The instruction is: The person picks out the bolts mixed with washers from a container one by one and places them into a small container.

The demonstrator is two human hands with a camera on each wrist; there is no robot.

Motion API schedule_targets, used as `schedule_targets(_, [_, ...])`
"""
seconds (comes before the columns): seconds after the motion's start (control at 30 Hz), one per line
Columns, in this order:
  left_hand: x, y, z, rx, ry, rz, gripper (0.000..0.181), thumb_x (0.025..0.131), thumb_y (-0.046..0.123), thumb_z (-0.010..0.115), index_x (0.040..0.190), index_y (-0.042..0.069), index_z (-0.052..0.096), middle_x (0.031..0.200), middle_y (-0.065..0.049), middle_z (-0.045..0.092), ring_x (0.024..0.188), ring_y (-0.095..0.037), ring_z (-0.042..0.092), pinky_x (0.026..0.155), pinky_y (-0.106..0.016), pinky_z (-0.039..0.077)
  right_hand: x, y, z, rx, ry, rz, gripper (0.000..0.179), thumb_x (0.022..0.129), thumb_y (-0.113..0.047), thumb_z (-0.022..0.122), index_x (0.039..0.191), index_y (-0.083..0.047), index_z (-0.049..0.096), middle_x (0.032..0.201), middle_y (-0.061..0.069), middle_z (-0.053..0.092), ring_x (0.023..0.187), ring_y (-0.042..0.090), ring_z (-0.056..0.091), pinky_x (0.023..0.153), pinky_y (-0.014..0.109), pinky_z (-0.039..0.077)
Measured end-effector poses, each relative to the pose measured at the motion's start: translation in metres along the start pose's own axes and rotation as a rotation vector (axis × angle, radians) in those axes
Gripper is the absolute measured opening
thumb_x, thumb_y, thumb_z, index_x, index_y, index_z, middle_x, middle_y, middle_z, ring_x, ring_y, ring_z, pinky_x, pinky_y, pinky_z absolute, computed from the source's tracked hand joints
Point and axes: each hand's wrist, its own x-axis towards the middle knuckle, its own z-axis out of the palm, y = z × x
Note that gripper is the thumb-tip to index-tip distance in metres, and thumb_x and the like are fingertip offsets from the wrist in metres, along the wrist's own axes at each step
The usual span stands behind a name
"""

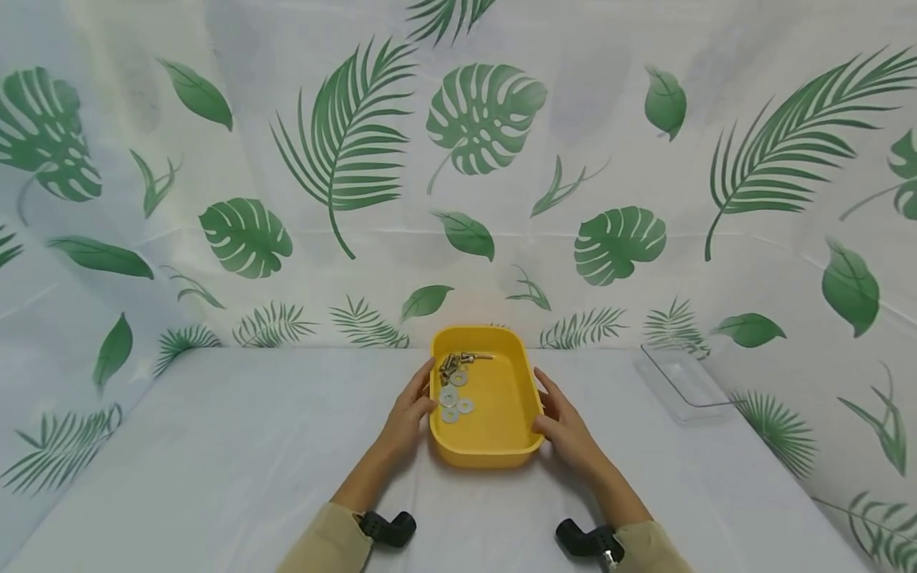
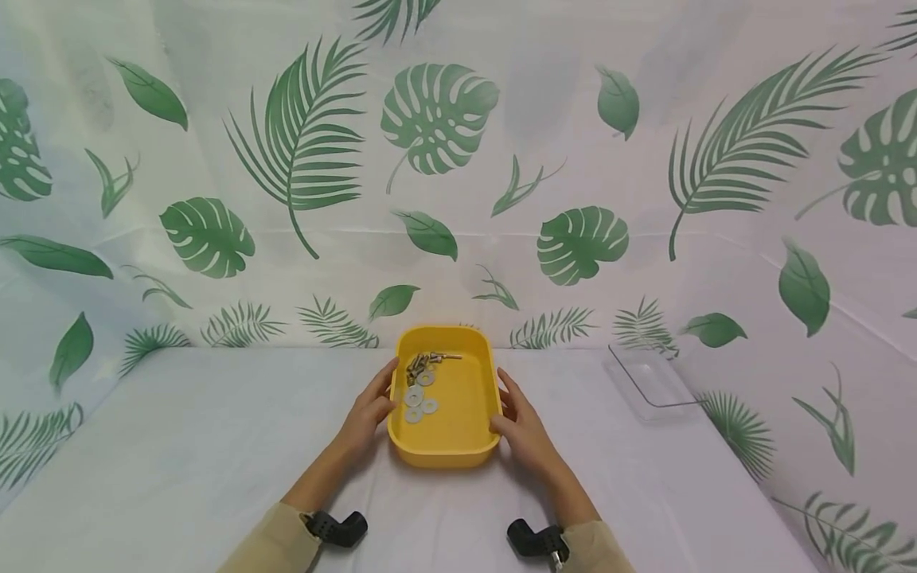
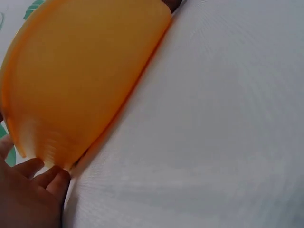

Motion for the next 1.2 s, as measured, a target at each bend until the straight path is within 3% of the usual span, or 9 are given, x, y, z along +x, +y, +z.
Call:
schedule_targets(0.17, [-0.001,-0.004,0.000,0.007,-0.021,0.011,0.077,0.090,0.006,0.050,0.162,0.012,0.023,0.166,-0.018,0.028,0.151,-0.040,0.035,0.122,-0.056,0.034,0.000,0.001,-0.001,0.011,-0.003,0.014,0.085,0.085,-0.013,0.055,0.162,-0.027,0.021,0.159,0.021,0.040,0.140,0.037,0.050,0.110,0.046,0.050])
schedule_targets(0.4, [-0.004,-0.004,-0.004,0.004,0.002,0.007,0.078,0.089,0.007,0.055,0.161,0.012,0.025,0.163,-0.019,0.034,0.147,-0.038,0.041,0.117,-0.048,0.043,-0.004,-0.013,-0.005,-0.086,0.013,0.045,0.069,0.093,-0.017,0.059,0.158,-0.018,0.034,0.154,0.022,0.048,0.136,0.038,0.054,0.105,0.046,0.055])
schedule_targets(0.73, [0.000,-0.008,-0.003,-0.003,0.016,0.009,0.078,0.088,0.005,0.056,0.161,0.013,0.028,0.160,-0.021,0.039,0.148,-0.038,0.040,0.121,-0.050,0.035,-0.008,-0.040,-0.021,-0.248,0.033,0.008,0.054,0.098,-0.026,0.061,0.148,-0.009,0.049,0.141,0.018,0.061,0.128,0.034,0.062,0.108,0.051,0.052])
schedule_targets(0.97, [0.002,-0.009,0.002,0.014,0.025,0.000,0.078,0.087,0.006,0.057,0.160,0.015,0.030,0.162,-0.014,0.039,0.148,-0.032,0.041,0.122,-0.047,0.035,0.000,-0.057,-0.035,-0.346,0.000,-0.040,0.057,0.098,-0.037,0.062,0.143,-0.004,0.054,0.139,0.017,0.063,0.124,0.032,0.064,0.105,0.050,0.055])
schedule_targets(1.2, [-0.002,-0.005,-0.001,0.025,0.035,-0.016,0.077,0.089,0.006,0.056,0.160,0.016,0.030,0.162,-0.012,0.038,0.147,-0.031,0.042,0.121,-0.047,0.037,0.017,-0.077,-0.026,-0.428,-0.029,-0.094,0.052,0.095,-0.033,0.065,0.139,-0.005,0.058,0.132,0.015,0.068,0.122,0.031,0.066,0.103,0.046,0.057])
